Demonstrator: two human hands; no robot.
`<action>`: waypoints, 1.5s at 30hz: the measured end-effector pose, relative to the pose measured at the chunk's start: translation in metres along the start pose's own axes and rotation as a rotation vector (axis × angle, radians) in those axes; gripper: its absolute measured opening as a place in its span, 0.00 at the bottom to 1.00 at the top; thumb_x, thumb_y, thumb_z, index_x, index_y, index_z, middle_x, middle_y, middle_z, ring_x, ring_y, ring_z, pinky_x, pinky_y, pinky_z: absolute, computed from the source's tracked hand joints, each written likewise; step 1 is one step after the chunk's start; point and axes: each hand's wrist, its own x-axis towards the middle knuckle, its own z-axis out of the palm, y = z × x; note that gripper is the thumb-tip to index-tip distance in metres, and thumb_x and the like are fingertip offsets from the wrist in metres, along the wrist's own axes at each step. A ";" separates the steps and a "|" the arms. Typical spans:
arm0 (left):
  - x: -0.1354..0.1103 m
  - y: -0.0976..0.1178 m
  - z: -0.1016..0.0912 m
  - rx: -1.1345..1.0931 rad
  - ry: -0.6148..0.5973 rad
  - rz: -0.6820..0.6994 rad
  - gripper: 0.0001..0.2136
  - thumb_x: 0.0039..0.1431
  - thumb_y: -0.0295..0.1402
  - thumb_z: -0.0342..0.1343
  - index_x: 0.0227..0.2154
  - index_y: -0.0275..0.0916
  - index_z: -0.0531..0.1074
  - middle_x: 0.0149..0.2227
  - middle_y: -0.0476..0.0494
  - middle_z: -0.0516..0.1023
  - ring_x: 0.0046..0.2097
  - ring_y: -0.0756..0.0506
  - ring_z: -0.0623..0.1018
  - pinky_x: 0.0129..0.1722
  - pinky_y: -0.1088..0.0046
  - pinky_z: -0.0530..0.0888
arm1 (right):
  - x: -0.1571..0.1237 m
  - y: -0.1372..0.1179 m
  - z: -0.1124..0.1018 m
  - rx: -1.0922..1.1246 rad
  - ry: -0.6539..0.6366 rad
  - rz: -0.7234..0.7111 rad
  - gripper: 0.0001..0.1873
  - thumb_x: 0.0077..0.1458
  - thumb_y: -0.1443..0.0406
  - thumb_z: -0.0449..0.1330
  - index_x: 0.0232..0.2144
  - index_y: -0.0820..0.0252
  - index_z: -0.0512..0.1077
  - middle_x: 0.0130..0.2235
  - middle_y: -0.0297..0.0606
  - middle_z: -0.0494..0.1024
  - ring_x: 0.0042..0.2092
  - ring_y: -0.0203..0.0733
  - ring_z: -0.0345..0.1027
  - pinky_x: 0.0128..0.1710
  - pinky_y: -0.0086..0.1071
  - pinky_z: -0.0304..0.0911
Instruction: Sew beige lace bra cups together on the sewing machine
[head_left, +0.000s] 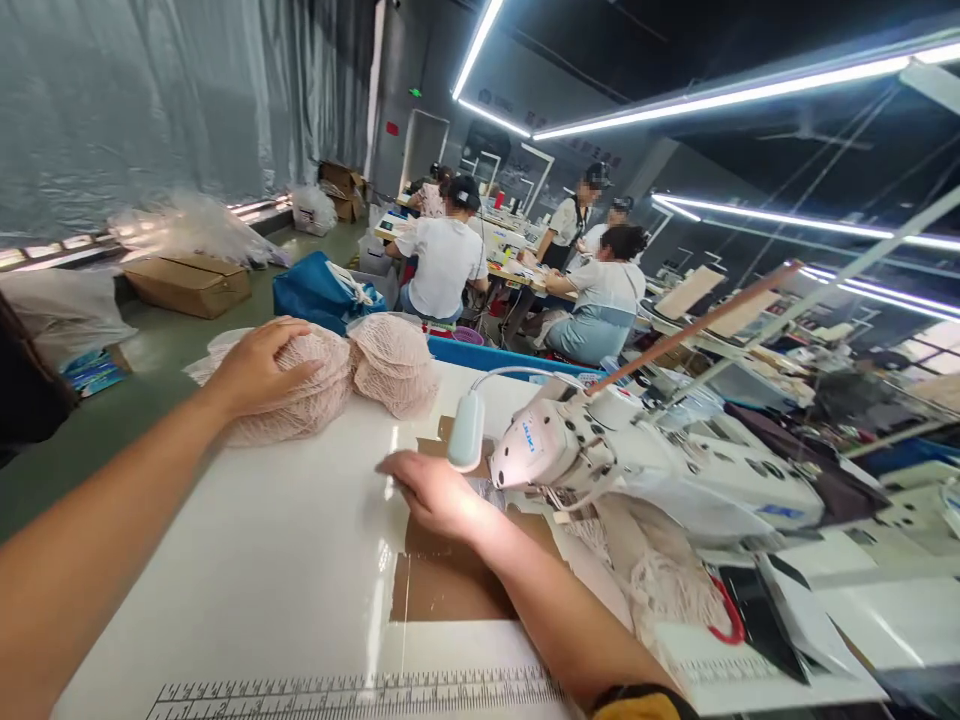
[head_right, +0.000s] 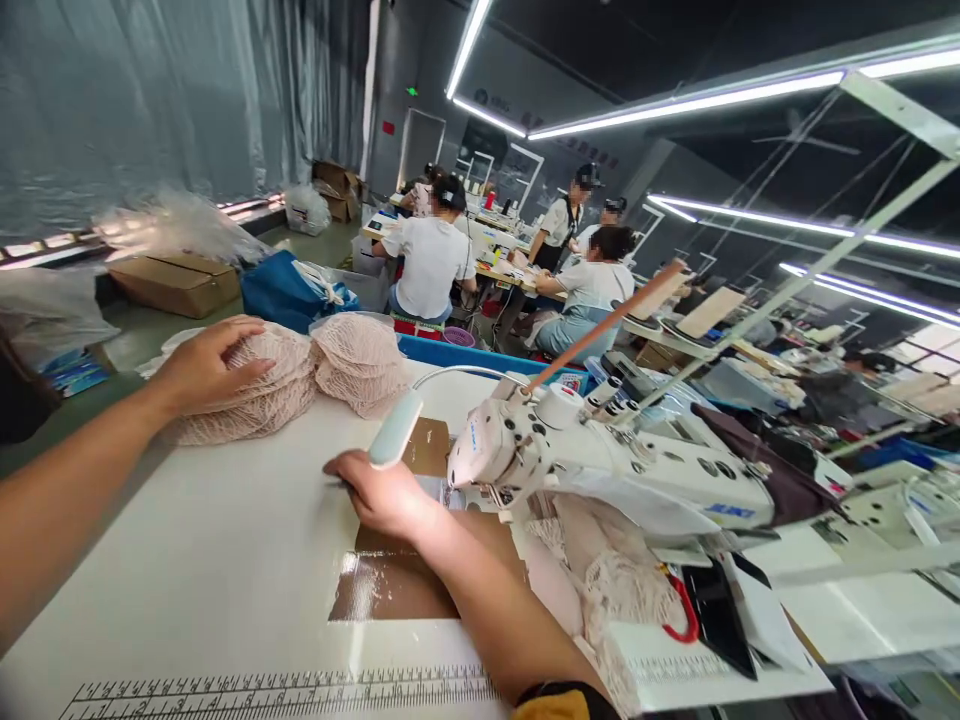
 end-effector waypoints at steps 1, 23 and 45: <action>-0.004 0.002 -0.002 0.006 0.006 0.013 0.22 0.59 0.45 0.52 0.51 0.37 0.66 0.59 0.42 0.68 0.61 0.43 0.66 0.64 0.58 0.59 | -0.020 -0.009 -0.006 -0.057 -0.116 0.015 0.22 0.50 0.75 0.52 0.47 0.57 0.70 0.40 0.38 0.78 0.41 0.41 0.73 0.40 0.30 0.67; -0.114 0.229 0.053 -0.586 -0.922 0.032 0.17 0.62 0.45 0.53 0.50 0.44 0.73 0.54 0.41 0.75 0.54 0.39 0.74 0.52 0.64 0.73 | -0.279 0.006 -0.077 -0.131 0.782 0.811 0.12 0.62 0.58 0.49 0.31 0.58 0.67 0.29 0.33 0.72 0.33 0.39 0.66 0.34 0.31 0.60; -0.106 0.352 0.207 -0.791 -0.631 -0.172 0.14 0.55 0.40 0.57 0.42 0.38 0.72 0.36 0.44 0.76 0.37 0.44 0.74 0.38 0.68 0.71 | -0.312 -0.002 -0.071 -0.310 0.731 0.728 0.18 0.57 0.58 0.57 0.48 0.58 0.69 0.48 0.49 0.75 0.50 0.52 0.69 0.47 0.43 0.64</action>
